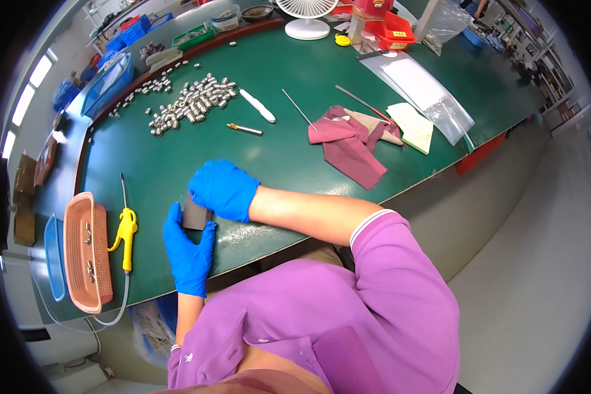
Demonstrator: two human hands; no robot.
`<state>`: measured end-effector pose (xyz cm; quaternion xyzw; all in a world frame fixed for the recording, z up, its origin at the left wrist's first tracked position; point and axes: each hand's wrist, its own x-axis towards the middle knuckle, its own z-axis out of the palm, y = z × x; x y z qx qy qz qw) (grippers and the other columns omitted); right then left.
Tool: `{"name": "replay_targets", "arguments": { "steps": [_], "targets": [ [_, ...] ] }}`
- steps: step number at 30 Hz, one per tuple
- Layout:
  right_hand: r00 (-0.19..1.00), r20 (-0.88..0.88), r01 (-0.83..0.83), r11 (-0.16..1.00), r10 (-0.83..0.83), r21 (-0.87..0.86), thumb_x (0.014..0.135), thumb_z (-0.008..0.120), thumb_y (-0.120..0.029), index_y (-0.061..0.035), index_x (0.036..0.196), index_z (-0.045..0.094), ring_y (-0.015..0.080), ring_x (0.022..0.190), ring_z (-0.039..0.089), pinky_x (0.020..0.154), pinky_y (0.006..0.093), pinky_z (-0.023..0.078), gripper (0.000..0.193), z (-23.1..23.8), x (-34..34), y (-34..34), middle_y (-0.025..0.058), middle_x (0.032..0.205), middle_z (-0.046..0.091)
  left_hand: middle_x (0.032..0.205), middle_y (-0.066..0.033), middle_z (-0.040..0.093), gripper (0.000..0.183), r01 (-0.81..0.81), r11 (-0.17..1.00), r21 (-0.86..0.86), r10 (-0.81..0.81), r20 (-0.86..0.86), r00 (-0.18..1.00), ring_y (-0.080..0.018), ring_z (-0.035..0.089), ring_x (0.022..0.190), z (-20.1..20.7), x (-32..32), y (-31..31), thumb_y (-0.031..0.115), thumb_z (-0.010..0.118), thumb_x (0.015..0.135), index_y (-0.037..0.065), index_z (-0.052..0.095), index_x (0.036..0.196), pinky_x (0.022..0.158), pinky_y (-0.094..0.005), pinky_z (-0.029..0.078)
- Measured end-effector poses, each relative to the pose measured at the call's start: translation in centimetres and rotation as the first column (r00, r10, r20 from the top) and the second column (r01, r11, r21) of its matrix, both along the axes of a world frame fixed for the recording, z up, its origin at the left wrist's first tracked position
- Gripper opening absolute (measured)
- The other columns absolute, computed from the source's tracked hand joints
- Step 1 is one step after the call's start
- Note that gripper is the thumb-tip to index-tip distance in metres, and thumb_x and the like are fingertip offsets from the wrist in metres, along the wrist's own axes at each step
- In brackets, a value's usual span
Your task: The person deburrs metal valves and metal parts using a sharpening stone, then measures them with a caliper.
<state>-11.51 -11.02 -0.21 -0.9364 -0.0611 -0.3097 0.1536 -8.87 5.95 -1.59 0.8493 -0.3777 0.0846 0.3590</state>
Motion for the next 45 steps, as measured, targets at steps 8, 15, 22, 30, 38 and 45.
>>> {"name": "replay_targets", "arguments": {
  "steps": [8,15,22,30,38,45],
  "targets": [
    [0.992,-0.038,0.114,0.973,-0.124,-0.198,0.073,0.054,-0.019,-0.009,0.069,0.064,0.0289,0.065,0.06,0.061,0.0388,0.047,0.015,-0.1,0.4,-1.3,0.0132,0.07,0.062,0.119,-0.022,0.046,0.077,-0.041,0.996,0.083,0.043,-0.019,0.999,-0.0346,0.046,0.109,0.6,-0.1,0.4,0.028,0.074,0.069,-0.004,0.035,0.127,0.093,-0.0403,0.037],
    [0.974,0.057,-0.16,0.493,0.217,0.855,0.084,0.058,-0.019,-0.0007,0.094,0.061,0.0171,0.082,0.059,0.077,0.0283,0.046,0.021,1.0,-0.1,-4.0,0.0086,0.085,0.062,0.118,-0.0211,0.046,0.071,0.089,0.996,-0.002,-0.089,-0.023,0.996,-0.0333,0.045,0.11,3.3,2.0,0.6,0.028,0.07,0.074,-0.001,0.035,0.129,0.095,-0.0398,0.035],
    [0.919,0.084,-0.193,0.255,0.384,0.947,0.086,0.057,-0.017,-0.001,0.102,0.06,0.0111,0.086,0.056,0.081,0.025,0.044,0.023,1.8,-0.4,-3.0,0.0046,0.091,0.061,0.092,-0.0053,0.06,0.033,0.171,0.86,-0.481,-0.51,-0.792,0.335,-0.0123,0.057,0.082,6.9,7.2,-4.5,0.017,0.059,0.085,0.001,0.052,0.112,0.073,-0.0238,0.047],
    [0.941,0.09,-0.204,0.337,0.325,0.919,0.086,0.058,-0.019,-0.0016,0.101,0.062,0.0121,0.081,0.058,0.076,0.0243,0.045,0.024,1.1,-0.2,-3.5,0.0068,0.091,0.063,0.092,-0.0051,0.059,0.034,0.142,0.733,-0.666,-0.665,-0.745,-0.06,-0.0098,0.057,0.079,3.9,8.4,-5.6,0.015,0.06,0.084,0.002,0.051,0.115,0.069,-0.0197,0.049],
    [0.983,0.132,-0.059,0.47,-0.124,0.881,0.089,0.053,-0.021,-0.0022,0.104,0.061,0.0118,0.081,0.055,0.074,0.0255,0.044,0.025,2.3,-0.4,-6.6,0.0058,0.09,0.062,0.1,-0.0076,0.056,0.035,-0.114,0.686,-0.719,-0.726,-0.687,-0.031,-0.0111,0.055,0.079,3.6,9.2,-4.5,0.011,0.057,0.085,0.0,0.049,0.117,0.069,-0.0184,0.049],
    [0.916,0.251,0.046,0.703,-0.313,0.71,0.087,0.055,-0.016,-0.0012,0.101,0.062,0.0156,0.085,0.058,0.079,0.028,0.044,0.022,2.5,-1.0,-9.2,0.0094,0.092,0.063,0.094,-0.0028,0.053,0.04,-0.135,0.627,-0.767,-0.773,-0.634,0.013,-0.0062,0.043,0.067,3.2,9.9,-4.7,0.016,0.056,0.087,0.006,0.044,0.124,0.058,-0.0154,0.037]
  ]
}}
